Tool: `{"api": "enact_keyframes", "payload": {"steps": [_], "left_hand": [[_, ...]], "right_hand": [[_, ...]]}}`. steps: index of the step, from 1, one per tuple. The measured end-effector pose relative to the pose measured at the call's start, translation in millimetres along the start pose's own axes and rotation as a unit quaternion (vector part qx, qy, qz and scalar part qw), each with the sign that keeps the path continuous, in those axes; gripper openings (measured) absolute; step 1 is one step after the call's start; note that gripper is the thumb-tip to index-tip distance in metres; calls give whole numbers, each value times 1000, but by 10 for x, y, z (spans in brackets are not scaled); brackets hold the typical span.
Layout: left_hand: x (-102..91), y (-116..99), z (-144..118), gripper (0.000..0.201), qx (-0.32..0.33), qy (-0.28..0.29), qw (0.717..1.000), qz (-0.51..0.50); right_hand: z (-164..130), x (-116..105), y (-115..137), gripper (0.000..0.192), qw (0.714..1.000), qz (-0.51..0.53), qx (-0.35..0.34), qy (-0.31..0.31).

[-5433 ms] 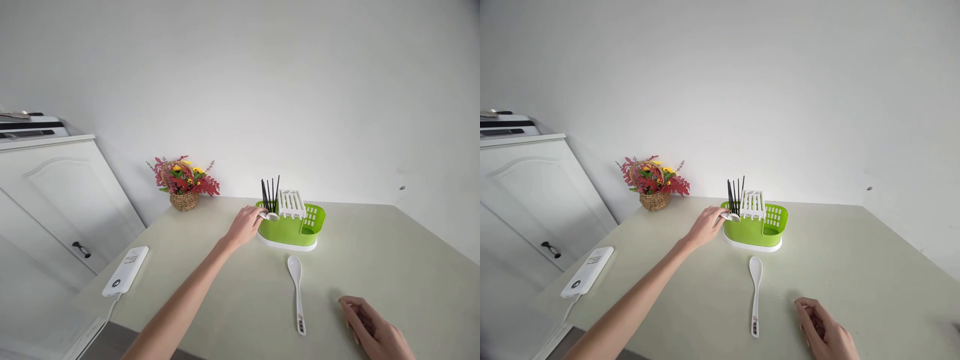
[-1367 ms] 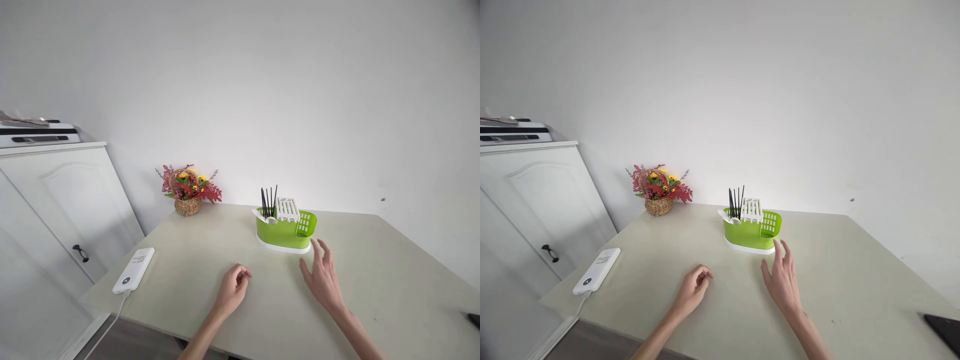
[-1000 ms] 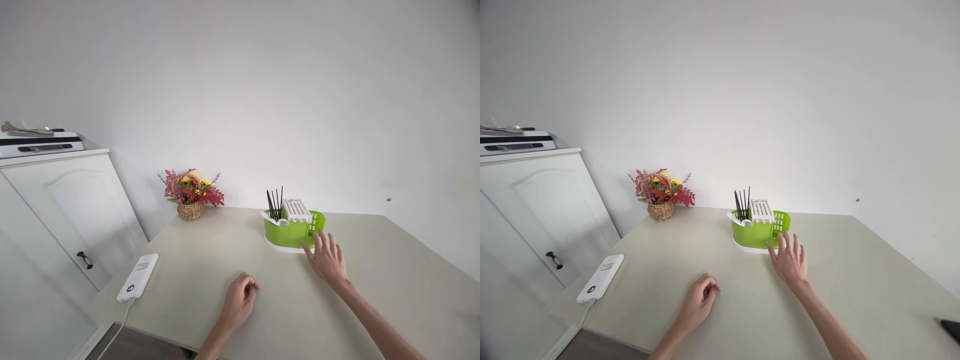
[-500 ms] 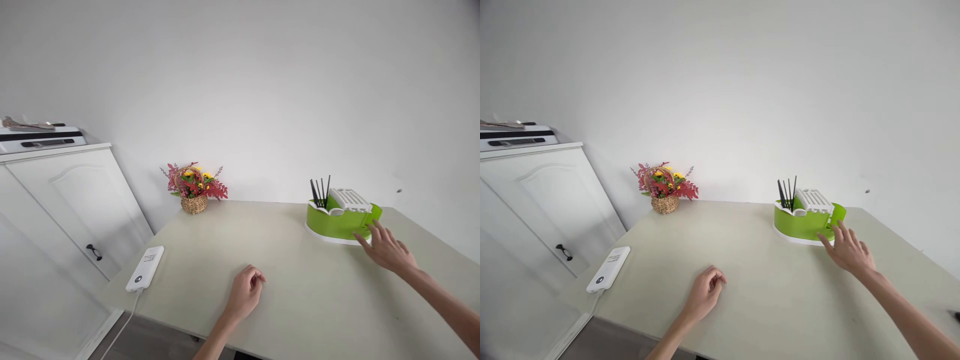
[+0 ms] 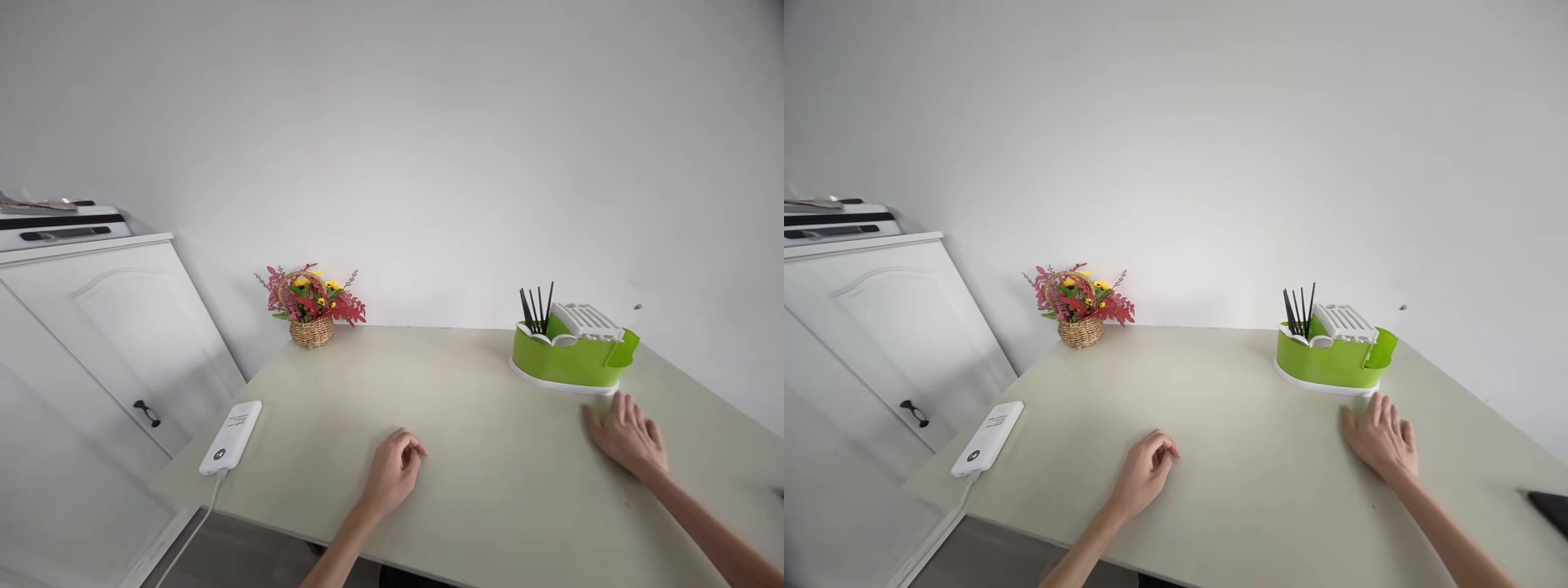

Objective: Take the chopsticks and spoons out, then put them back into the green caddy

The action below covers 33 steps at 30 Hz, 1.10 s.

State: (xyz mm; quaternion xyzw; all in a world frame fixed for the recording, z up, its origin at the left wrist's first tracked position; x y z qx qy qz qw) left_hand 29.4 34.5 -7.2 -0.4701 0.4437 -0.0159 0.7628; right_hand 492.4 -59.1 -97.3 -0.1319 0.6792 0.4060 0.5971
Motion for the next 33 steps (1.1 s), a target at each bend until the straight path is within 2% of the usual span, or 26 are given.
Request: {"api": "enact_keyframes", "payload": {"steps": [5,21,33], "left_hand": [[38,-70,14,23,4,1,1000,-1],[22,-180,-160,21,-11,-17,1000,-3],[12,-190,-158,21,-17,-18,1000,-8]], "right_hand": [[-136,-21,11,80,999,-46,-22,13],[-374,-122,143,73,997,-66,-42,12],[-430,-95,147,68,996,-72,-49,-9]]}}
Point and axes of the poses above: each hand's wrist, its own z-axis towards the middle knuckle, its own x-axis out of the palm, y = z × x, the point moved 3 cm from there along z, towards the middle knuckle, and after that the axes turned 10 degrees about y, right-handed, at the moved point
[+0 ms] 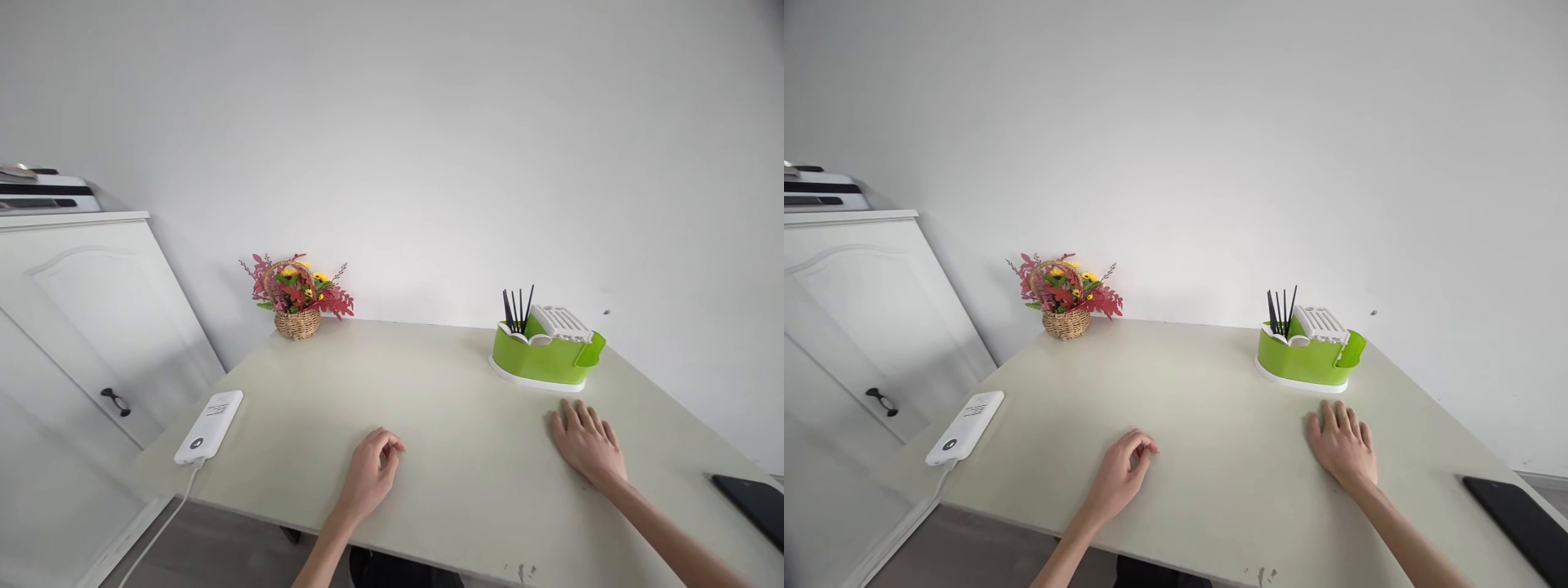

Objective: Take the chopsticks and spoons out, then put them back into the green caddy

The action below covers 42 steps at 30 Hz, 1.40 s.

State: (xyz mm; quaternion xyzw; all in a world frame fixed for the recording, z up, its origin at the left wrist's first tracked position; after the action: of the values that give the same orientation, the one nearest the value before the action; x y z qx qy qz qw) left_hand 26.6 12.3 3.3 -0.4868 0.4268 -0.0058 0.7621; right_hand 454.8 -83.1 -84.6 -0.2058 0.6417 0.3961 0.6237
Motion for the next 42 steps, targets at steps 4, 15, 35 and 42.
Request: {"api": "enact_keyframes", "payload": {"steps": [4,15,35,42], "left_hand": [[0,3,-5,21,3,1,1000,-1],[5,27,-6,21,9,-4,1000,-8],[-5,11,1,20,13,-10,1000,-10],[-10,3,0,20,13,-9,1000,-10]], "right_hand": [[-14,24,-6,67,1000,-3,-2,-4],[-42,42,1,68,1000,-8,-3,-4],[-61,36,20,67,1000,-14,0,-6],[-59,43,22,68,1000,-12,1,-5]]}}
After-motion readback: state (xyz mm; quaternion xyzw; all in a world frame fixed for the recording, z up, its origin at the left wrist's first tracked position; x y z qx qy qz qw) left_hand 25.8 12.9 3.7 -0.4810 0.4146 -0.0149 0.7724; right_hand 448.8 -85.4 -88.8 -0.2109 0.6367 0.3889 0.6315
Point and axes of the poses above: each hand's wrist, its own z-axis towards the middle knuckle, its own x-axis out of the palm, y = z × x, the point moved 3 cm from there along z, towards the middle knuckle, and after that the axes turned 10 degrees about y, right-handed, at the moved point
